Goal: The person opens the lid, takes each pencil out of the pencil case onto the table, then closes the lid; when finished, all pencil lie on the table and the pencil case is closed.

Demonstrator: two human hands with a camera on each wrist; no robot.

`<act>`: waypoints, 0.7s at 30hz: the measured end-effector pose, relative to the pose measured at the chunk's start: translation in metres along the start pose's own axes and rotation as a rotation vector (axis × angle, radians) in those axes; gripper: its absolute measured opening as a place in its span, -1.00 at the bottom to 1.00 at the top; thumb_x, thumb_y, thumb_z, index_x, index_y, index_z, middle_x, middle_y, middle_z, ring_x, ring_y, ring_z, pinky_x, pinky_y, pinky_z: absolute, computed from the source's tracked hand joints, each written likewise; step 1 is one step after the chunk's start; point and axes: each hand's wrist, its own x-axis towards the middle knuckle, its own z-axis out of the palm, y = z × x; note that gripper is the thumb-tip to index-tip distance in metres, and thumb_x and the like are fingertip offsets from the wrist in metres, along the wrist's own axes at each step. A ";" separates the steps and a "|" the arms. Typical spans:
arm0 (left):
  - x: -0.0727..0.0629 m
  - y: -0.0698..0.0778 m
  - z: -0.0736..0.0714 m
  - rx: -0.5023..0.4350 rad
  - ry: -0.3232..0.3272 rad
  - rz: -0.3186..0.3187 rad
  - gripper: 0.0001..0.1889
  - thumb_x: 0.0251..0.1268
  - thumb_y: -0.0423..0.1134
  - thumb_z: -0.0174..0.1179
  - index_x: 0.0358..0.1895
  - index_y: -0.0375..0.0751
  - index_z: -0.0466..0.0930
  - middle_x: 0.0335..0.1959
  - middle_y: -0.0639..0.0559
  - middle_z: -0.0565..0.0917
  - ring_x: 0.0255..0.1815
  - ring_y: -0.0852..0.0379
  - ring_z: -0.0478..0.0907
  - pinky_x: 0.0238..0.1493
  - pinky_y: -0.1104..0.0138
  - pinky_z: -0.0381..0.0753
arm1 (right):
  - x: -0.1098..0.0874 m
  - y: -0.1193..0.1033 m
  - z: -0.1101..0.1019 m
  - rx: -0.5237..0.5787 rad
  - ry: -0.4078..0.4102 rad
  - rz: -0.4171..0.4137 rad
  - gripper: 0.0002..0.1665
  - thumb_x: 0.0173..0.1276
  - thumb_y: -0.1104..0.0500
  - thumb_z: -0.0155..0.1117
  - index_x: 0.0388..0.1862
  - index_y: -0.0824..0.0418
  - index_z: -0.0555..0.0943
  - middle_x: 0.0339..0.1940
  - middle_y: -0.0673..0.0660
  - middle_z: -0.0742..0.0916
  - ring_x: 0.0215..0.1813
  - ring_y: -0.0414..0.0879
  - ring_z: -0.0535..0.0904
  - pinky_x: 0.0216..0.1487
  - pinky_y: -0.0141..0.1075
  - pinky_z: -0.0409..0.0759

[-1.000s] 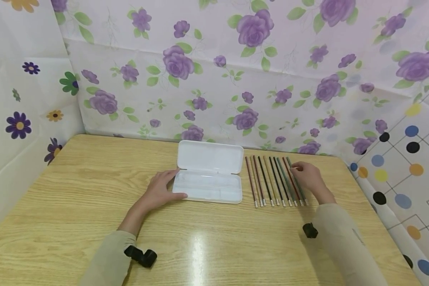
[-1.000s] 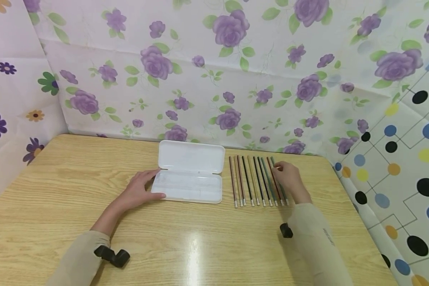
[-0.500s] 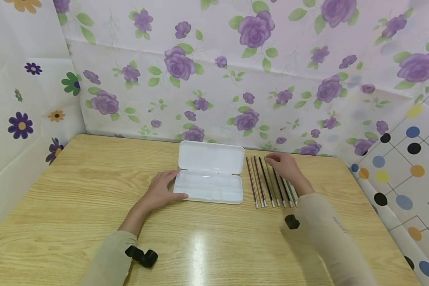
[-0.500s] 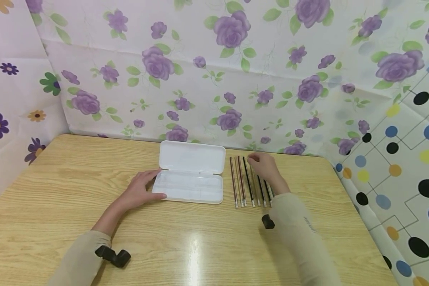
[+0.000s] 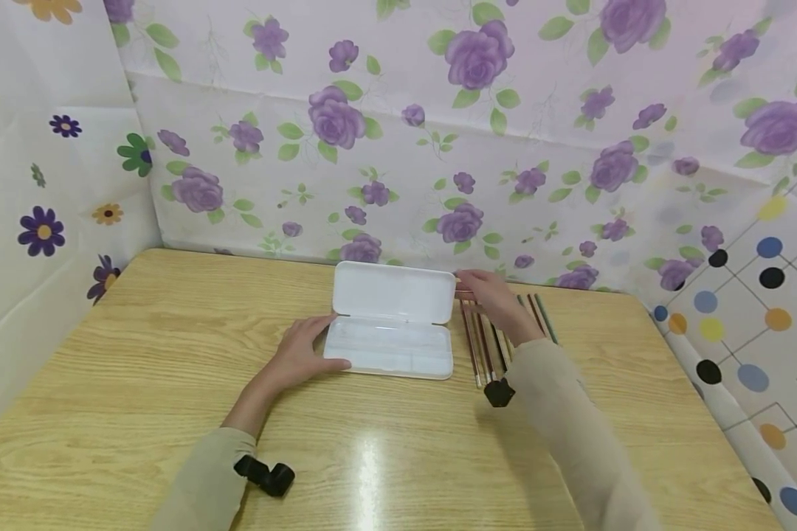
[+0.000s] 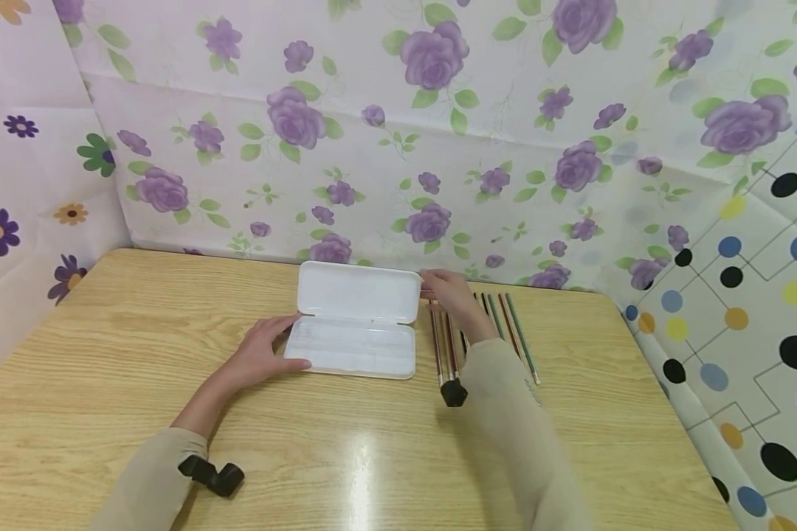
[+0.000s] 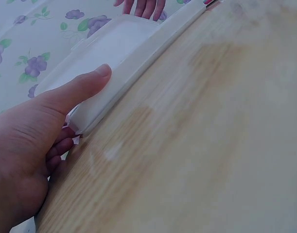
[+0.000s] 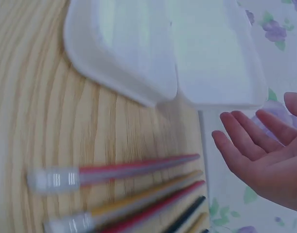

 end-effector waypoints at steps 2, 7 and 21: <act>0.000 0.000 0.000 -0.017 0.008 -0.006 0.00 -0.08 0.09 0.49 0.44 -0.26 0.24 0.38 -0.29 0.31 0.35 -0.29 0.17 0.29 -0.18 0.11 | 0.005 0.000 0.005 0.102 -0.016 0.028 -0.30 0.57 -0.04 -0.07 0.48 0.36 0.15 0.32 0.38 0.43 0.33 0.20 0.35 0.32 0.04 0.29; -0.001 0.002 0.000 -0.055 0.017 -0.028 -0.01 -0.12 0.06 0.52 0.41 -0.27 0.28 0.36 -0.29 0.33 0.32 -0.27 0.19 0.27 -0.17 0.16 | 0.010 -0.001 0.014 0.191 -0.005 0.079 -0.24 0.58 -0.06 -0.10 0.54 0.34 0.01 0.31 0.39 0.41 0.32 0.19 0.36 0.30 0.02 0.32; -0.002 0.003 -0.002 -0.070 0.003 -0.042 -0.02 -0.10 0.07 0.50 0.41 -0.27 0.26 0.34 -0.29 0.33 0.32 -0.27 0.18 0.24 -0.18 0.20 | -0.002 0.002 0.001 0.087 -0.211 0.008 -0.34 0.56 0.03 -0.01 0.46 0.39 0.19 -0.18 0.07 0.47 -0.22 -0.09 0.40 0.29 0.03 0.28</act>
